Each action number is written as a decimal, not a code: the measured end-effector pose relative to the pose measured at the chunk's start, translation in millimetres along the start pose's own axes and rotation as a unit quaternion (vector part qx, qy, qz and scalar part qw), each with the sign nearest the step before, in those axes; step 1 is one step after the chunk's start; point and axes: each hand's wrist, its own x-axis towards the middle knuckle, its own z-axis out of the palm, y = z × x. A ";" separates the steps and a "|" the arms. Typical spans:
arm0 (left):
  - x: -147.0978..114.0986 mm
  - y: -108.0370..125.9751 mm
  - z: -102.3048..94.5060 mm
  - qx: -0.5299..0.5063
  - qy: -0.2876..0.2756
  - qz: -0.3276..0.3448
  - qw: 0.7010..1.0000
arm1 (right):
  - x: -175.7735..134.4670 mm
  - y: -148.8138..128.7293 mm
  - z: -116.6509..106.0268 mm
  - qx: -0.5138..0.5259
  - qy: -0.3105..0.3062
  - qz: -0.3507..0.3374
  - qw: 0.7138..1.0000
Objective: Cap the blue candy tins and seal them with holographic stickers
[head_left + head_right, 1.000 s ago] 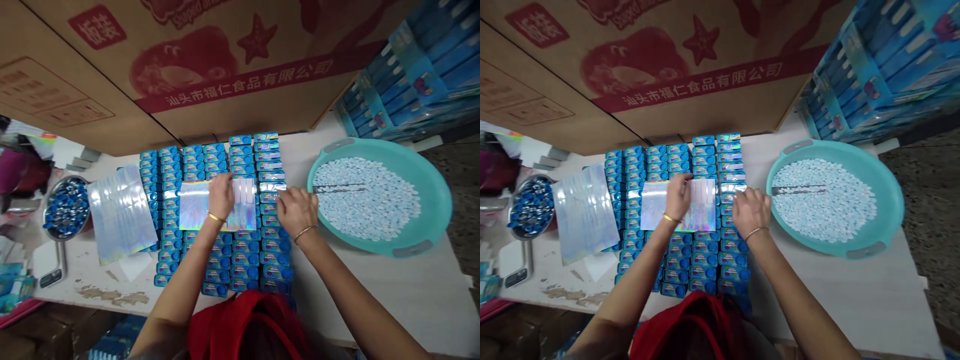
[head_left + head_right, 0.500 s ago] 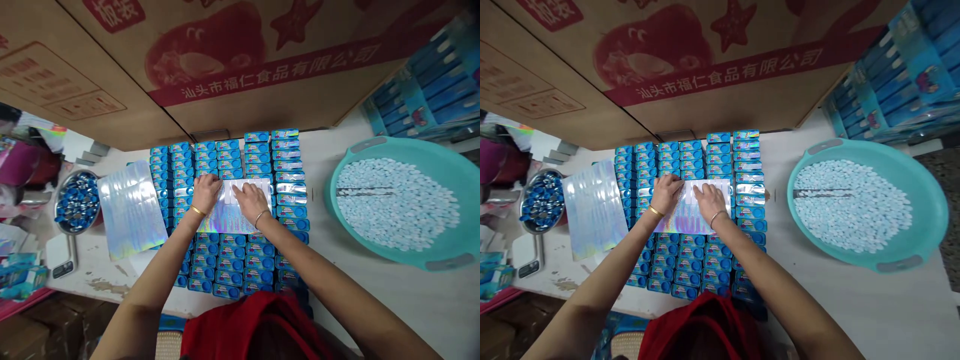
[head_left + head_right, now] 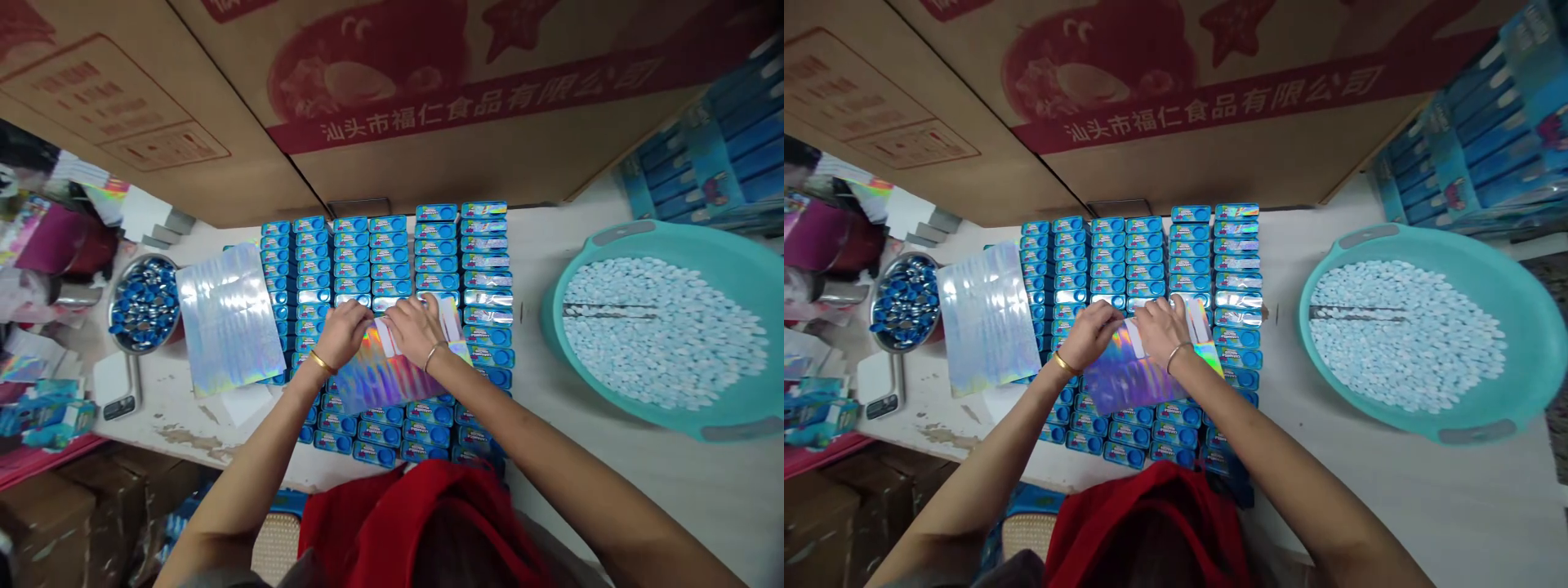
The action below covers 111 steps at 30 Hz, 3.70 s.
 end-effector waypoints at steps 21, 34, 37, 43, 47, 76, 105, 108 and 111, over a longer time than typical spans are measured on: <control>-124.3 85.8 3.8 -0.424 0.282 -0.197 0.838 | -73.5 -27.0 6.7 0.264 0.107 0.054 0.957; -36.2 166.1 77.8 -0.550 0.175 -0.177 0.797 | -155.1 43.8 -49.7 0.449 0.200 0.280 0.825; 0.4 177.2 96.8 -0.452 0.195 -0.146 0.858 | -148.1 87.4 -56.8 0.326 0.198 0.296 0.876; 42.6 185.9 111.0 -0.231 0.195 -0.173 0.937 | -121.1 123.9 -55.4 0.092 0.132 0.308 0.938; 49.3 182.2 115.0 -0.151 0.177 -0.165 0.958 | -110.2 118.8 -51.2 0.024 0.062 0.330 0.942; -61.8 39.9 27.9 0.043 0.117 -0.152 0.980 | -98.3 17.5 -28.6 0.062 0.100 0.087 0.989; -118.9 29.6 25.0 -0.035 0.183 -0.014 0.982 | -47.1 -32.5 8.8 0.031 -0.067 0.089 0.993; -105.5 22.3 28.9 0.078 0.105 0.005 0.991 | -48.4 -39.0 5.0 0.040 -0.059 0.074 0.995; -106.2 20.0 37.8 0.123 0.101 0.017 0.987 | -47.1 -41.8 5.5 0.059 -0.061 0.089 0.992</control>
